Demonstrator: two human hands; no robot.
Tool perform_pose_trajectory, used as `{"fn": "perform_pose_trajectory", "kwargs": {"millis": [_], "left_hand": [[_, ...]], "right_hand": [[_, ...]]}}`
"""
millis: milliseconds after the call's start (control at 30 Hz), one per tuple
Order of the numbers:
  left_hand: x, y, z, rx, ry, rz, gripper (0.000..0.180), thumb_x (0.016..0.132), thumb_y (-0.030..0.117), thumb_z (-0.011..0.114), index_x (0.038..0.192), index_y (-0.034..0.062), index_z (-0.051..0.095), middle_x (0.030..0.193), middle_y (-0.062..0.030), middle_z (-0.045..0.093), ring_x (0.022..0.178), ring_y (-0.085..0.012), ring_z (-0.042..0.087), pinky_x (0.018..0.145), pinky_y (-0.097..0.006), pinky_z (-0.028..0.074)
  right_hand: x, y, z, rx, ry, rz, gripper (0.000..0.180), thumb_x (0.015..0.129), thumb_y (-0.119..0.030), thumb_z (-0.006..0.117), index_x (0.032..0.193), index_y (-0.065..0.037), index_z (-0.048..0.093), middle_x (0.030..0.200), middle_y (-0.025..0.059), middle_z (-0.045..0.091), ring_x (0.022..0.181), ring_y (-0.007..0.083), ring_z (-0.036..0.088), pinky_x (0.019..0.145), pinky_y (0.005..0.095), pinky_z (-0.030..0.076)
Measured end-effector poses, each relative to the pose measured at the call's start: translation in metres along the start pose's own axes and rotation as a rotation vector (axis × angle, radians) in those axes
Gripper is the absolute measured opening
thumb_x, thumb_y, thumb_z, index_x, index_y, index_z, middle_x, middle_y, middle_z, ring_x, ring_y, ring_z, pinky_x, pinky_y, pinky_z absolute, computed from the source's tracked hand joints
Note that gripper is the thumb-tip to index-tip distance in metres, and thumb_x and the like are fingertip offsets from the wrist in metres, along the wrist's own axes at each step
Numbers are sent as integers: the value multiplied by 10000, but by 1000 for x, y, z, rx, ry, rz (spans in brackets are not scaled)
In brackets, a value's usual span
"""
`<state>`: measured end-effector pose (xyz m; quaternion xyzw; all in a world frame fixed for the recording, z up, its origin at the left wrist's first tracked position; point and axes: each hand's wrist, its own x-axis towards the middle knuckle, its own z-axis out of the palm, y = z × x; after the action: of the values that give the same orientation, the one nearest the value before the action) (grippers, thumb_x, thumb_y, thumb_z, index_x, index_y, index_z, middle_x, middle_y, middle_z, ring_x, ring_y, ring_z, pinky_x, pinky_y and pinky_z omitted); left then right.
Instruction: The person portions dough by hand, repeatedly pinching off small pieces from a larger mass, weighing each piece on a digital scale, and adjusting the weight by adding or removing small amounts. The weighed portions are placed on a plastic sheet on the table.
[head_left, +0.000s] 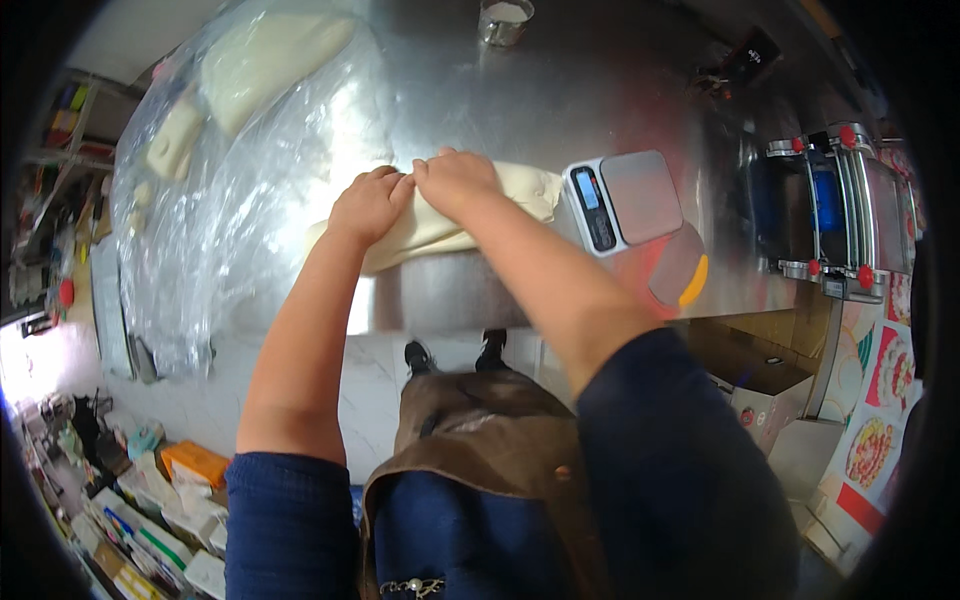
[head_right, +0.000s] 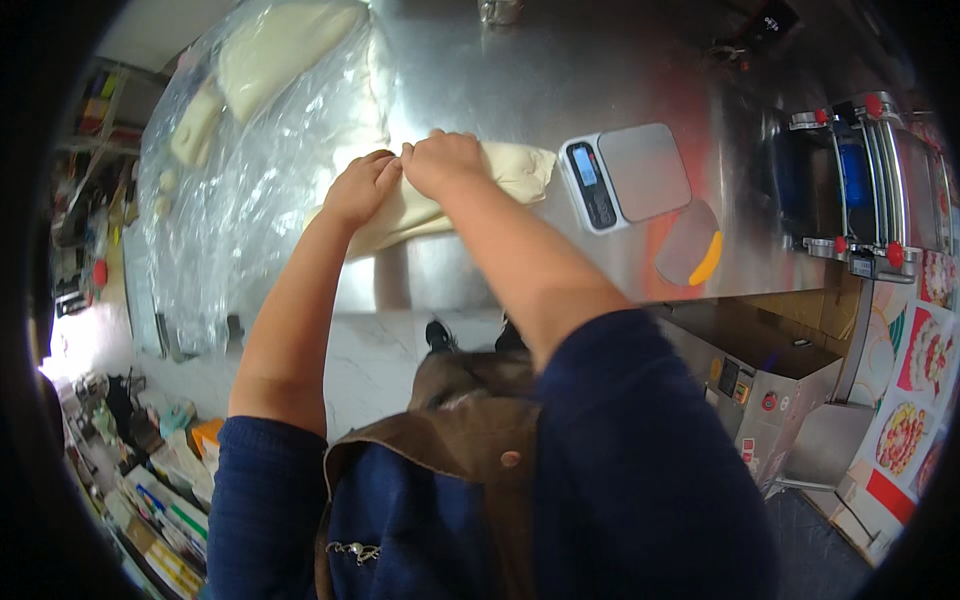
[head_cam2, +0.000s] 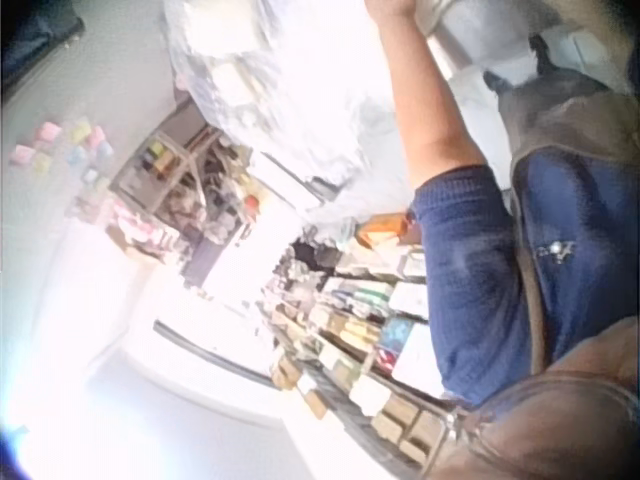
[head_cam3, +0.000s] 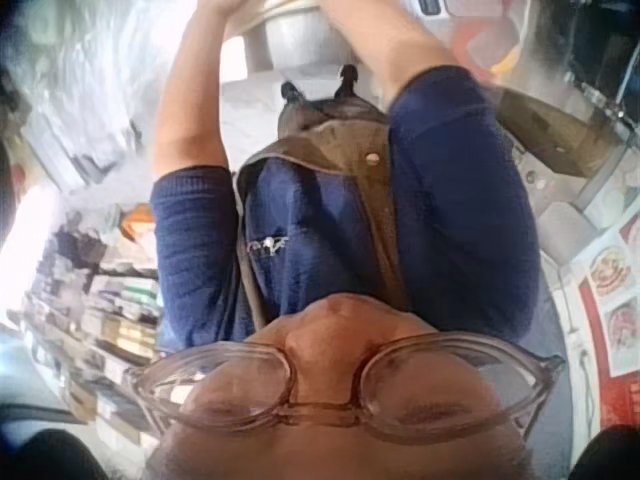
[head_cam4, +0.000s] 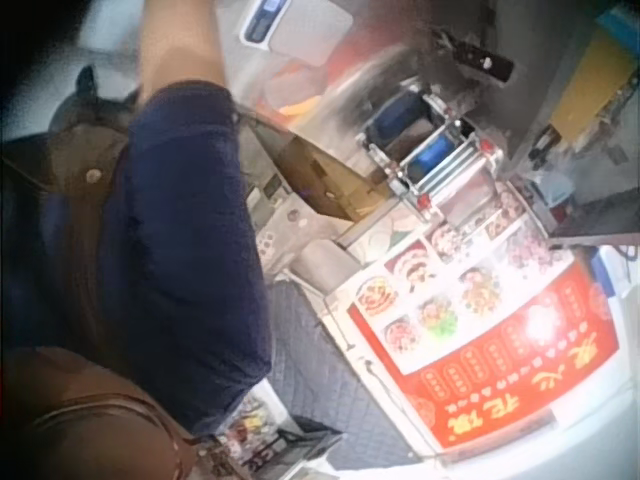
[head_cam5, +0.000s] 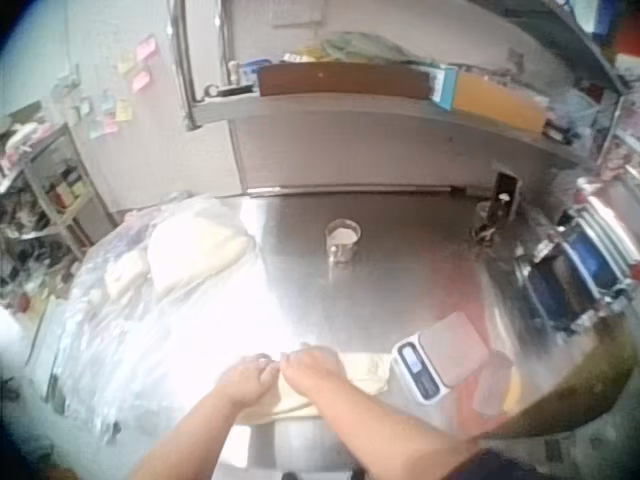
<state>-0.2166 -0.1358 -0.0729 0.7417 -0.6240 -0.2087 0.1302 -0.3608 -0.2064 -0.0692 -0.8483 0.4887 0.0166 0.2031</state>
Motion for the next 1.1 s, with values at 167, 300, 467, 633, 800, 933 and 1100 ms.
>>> {"fn": "perform_pose_trajectory", "kwargs": {"millis": [167,300,467,633,800,933,1100], "left_hand": [[-77,47,9,-49,-65,-386,531,943,505,431,1043,71,721,964,-170,702,969,-347,642,908,-400,467],[-130,58,50,216,583,111,427,872,426,492,1056,92,685,1078,-96,690,1065,-293,618,951,-451,418],[-114,30,63,221,592,266,432,847,431,480,1046,93,663,1061,-90,678,1013,-293,616,921,-439,431],[-79,21,49,159,493,237,380,811,418,491,958,109,655,946,-84,669,886,-297,614,856,-425,451],[-44,10,42,81,306,130,284,848,318,490,850,85,652,824,-107,654,806,-321,615,780,-439,468],[-8,8,28,-32,225,15,250,865,240,503,764,57,642,786,-138,636,784,-352,607,729,-473,474],[34,8,13,-33,-42,-226,500,950,416,405,842,58,736,843,-124,682,832,-371,632,785,-458,515]], "right_hand": [[-81,35,-38,81,-104,-50,407,968,-348,423,987,-94,741,962,136,712,955,301,654,882,437,467],[-141,59,-11,70,342,-311,260,882,-297,571,962,-99,719,980,117,708,980,296,651,915,438,458],[-141,76,16,180,610,-432,195,800,-233,629,931,-97,679,976,80,694,934,283,642,890,433,466],[-103,82,10,276,617,-372,128,798,-209,600,826,-98,657,819,74,680,781,286,637,773,414,493],[-68,88,9,325,526,-197,177,860,-202,541,766,-88,638,730,97,657,696,320,627,668,426,488],[-31,86,6,303,595,-176,187,876,-188,556,730,-81,605,687,88,648,649,313,627,632,420,496],[-4,71,-2,250,351,-10,365,958,-389,468,955,-105,697,948,126,701,910,344,645,815,445,488]]}}
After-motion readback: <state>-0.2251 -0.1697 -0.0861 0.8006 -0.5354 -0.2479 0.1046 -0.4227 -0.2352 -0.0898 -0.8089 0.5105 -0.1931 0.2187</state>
